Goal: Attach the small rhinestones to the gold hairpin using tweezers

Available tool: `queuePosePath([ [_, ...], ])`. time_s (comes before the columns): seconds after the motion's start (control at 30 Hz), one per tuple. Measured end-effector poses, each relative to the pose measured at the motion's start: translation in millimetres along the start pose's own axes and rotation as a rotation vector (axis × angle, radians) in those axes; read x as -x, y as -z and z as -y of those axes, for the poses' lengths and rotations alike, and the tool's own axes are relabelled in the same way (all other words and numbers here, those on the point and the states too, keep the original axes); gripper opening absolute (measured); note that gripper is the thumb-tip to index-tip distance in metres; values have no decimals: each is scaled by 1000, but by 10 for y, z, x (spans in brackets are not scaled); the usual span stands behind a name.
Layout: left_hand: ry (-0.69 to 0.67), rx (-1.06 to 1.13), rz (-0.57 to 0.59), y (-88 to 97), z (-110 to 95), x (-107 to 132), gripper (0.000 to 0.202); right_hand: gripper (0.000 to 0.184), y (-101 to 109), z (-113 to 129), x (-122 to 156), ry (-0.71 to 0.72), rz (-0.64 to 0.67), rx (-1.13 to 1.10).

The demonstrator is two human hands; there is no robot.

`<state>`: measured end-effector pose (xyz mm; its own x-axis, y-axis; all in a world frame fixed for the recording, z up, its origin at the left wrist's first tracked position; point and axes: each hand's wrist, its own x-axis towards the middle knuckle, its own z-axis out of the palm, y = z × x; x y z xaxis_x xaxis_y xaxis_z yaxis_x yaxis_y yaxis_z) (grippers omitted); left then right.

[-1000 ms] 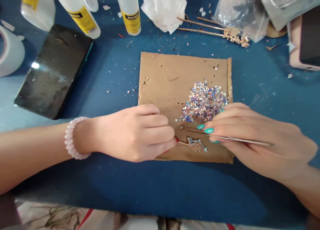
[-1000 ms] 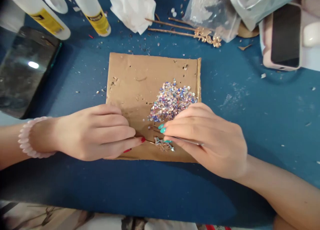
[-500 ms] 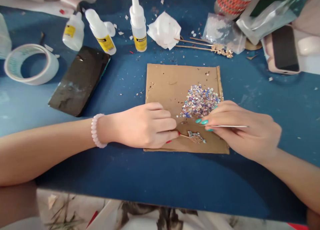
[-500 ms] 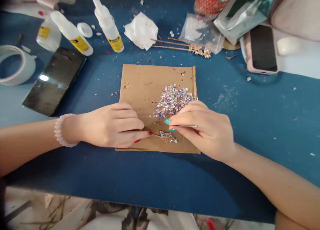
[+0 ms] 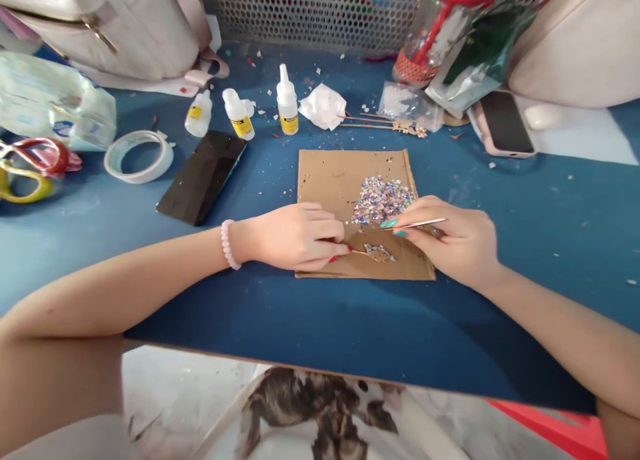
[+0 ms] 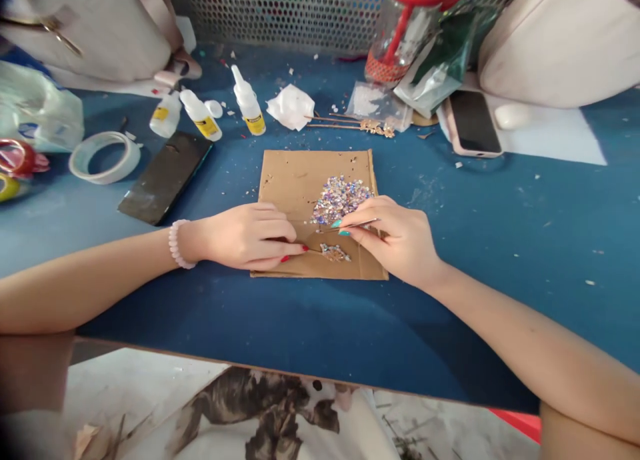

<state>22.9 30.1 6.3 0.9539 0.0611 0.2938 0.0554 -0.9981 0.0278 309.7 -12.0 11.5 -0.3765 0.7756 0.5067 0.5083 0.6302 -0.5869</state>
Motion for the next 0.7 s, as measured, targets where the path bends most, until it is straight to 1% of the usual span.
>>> queuePosePath([
  [0.17, -8, -34, 13, 24, -59, 2, 35, 7, -5, -4, 81, -62, -75, 11],
  [0.4, 49, -69, 20, 92, -256, 22, 32, 8, -78, -87, 242, -144, -227, -25],
  [0.57, 91, -23, -26, 47, -302, 39, 34, 7, -85, -37, 301, -155, -246, -53],
  [0.7, 61, 80, -91, 27, -250, 60, 33, 7, -96, 2, 270, -143, -229, -76],
])
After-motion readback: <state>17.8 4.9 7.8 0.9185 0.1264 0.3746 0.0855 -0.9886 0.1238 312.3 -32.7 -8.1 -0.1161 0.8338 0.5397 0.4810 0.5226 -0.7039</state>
